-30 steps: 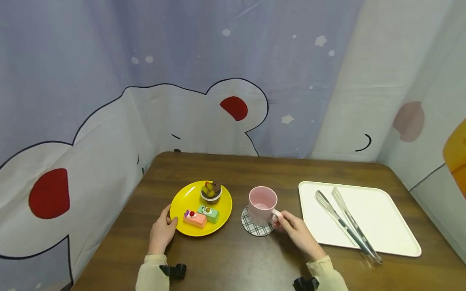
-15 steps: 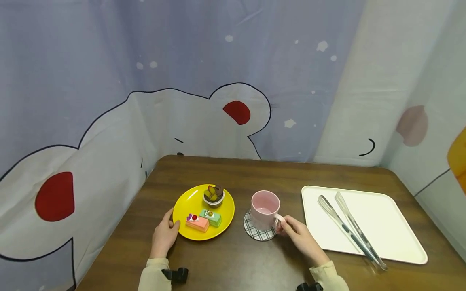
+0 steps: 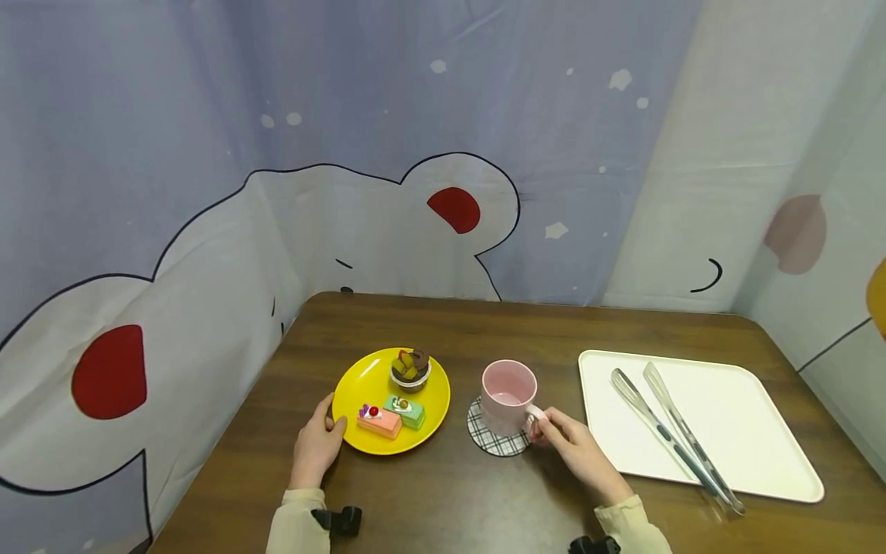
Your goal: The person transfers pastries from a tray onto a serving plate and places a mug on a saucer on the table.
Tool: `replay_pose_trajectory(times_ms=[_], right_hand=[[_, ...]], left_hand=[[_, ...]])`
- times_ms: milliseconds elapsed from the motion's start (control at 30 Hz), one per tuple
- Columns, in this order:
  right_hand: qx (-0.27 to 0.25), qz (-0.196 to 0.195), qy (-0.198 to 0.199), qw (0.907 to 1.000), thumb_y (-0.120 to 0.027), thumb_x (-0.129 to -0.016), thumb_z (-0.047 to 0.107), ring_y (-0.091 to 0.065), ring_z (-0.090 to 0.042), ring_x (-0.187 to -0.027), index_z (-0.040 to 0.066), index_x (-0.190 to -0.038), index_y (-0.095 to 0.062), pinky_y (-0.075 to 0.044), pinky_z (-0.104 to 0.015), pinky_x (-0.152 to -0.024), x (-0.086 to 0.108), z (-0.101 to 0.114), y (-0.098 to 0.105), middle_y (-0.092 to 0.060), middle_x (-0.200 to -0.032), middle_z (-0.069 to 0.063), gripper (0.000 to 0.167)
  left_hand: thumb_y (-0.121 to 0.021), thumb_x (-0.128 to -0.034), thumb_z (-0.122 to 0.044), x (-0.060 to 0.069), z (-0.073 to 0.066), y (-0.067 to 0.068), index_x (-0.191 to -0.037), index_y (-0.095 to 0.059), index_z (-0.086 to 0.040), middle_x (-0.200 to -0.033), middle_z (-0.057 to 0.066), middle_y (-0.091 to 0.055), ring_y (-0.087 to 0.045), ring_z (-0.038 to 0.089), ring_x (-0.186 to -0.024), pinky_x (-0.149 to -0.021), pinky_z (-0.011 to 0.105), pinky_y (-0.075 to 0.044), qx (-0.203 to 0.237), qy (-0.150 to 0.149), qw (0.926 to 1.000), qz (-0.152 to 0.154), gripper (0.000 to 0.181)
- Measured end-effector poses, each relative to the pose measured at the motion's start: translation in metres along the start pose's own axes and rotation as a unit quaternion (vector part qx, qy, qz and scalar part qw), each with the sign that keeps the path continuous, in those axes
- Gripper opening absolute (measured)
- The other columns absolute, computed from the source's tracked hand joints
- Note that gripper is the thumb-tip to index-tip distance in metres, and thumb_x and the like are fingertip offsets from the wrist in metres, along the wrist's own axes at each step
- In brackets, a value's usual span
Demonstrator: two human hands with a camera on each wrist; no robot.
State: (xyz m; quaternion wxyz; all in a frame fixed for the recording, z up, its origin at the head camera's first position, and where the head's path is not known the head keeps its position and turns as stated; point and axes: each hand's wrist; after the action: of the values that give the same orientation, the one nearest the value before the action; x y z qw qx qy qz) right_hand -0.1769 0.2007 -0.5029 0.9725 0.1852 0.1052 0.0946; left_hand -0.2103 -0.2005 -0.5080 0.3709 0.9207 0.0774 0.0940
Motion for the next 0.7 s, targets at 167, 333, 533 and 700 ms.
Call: replay_pose_trajectory(times_ms=[167,333,533,700], right_hand=[[0.002,-0.002,-0.001,1.0,-0.046,-0.101,0.013,-0.058,0.002,-0.081,-0.001,-0.09,-0.06,-0.055,-0.027,-0.075,0.0012,-0.0003,-0.0002,-0.064,-0.09,-0.011,0.022],[0.002,-0.002,-0.004,1.0,-0.046,-0.101,0.013,-0.058,0.002,-0.082,-0.002,-0.091,-0.059,-0.055,-0.027,-0.075,0.0019,0.0,0.0,-0.064,-0.09,-0.012,0.023],[0.002,-0.003,-0.008,1.0,-0.047,-0.101,0.013,-0.058,0.002,-0.081,-0.001,-0.091,-0.06,-0.054,-0.025,-0.074,0.0022,0.0029,-0.0009,-0.065,-0.09,-0.012,0.022],[0.051,-0.022,-0.011,0.9984,-0.051,-0.099,0.017,-0.064,-0.006,-0.087,0.004,-0.097,-0.066,-0.052,-0.024,-0.078,-0.0012,0.0096,0.0005,-0.07,-0.095,-0.011,0.02]], left_hand=[[-0.05,-0.0971,-0.019,0.0007,-0.001,0.0003,-0.149,-0.031,-0.001,-0.081,0.01,-0.048,-0.043,0.02,-0.068,-0.062,0.029,-0.033,0.004,-0.004,1.0,0.004,0.058],[-0.049,-0.0973,-0.019,0.0005,-0.0021,0.0001,-0.149,-0.03,-0.001,-0.082,0.011,-0.048,-0.044,0.02,-0.069,-0.062,0.029,-0.033,0.004,-0.004,1.0,0.008,0.058],[-0.049,-0.0976,-0.02,0.0005,-0.0012,0.0009,-0.149,-0.029,-0.001,-0.083,0.011,-0.048,-0.044,0.02,-0.07,-0.063,0.029,-0.034,0.005,0.001,0.9999,0.013,0.059],[-0.05,-0.0972,-0.019,-0.0004,0.0011,0.0038,-0.149,-0.03,0.0,-0.083,0.012,-0.049,-0.044,0.021,-0.07,-0.063,0.029,-0.034,0.001,0.0,1.0,0.007,0.058]])
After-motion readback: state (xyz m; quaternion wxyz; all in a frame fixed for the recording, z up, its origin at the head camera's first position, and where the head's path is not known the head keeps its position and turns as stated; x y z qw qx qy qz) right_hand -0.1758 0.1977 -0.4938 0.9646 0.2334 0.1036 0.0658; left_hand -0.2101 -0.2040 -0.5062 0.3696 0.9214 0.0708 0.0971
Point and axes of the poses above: each hand's wrist, its own x-axis away from the middle knuckle, its own y-axis out of the back of the hand, z = x × y
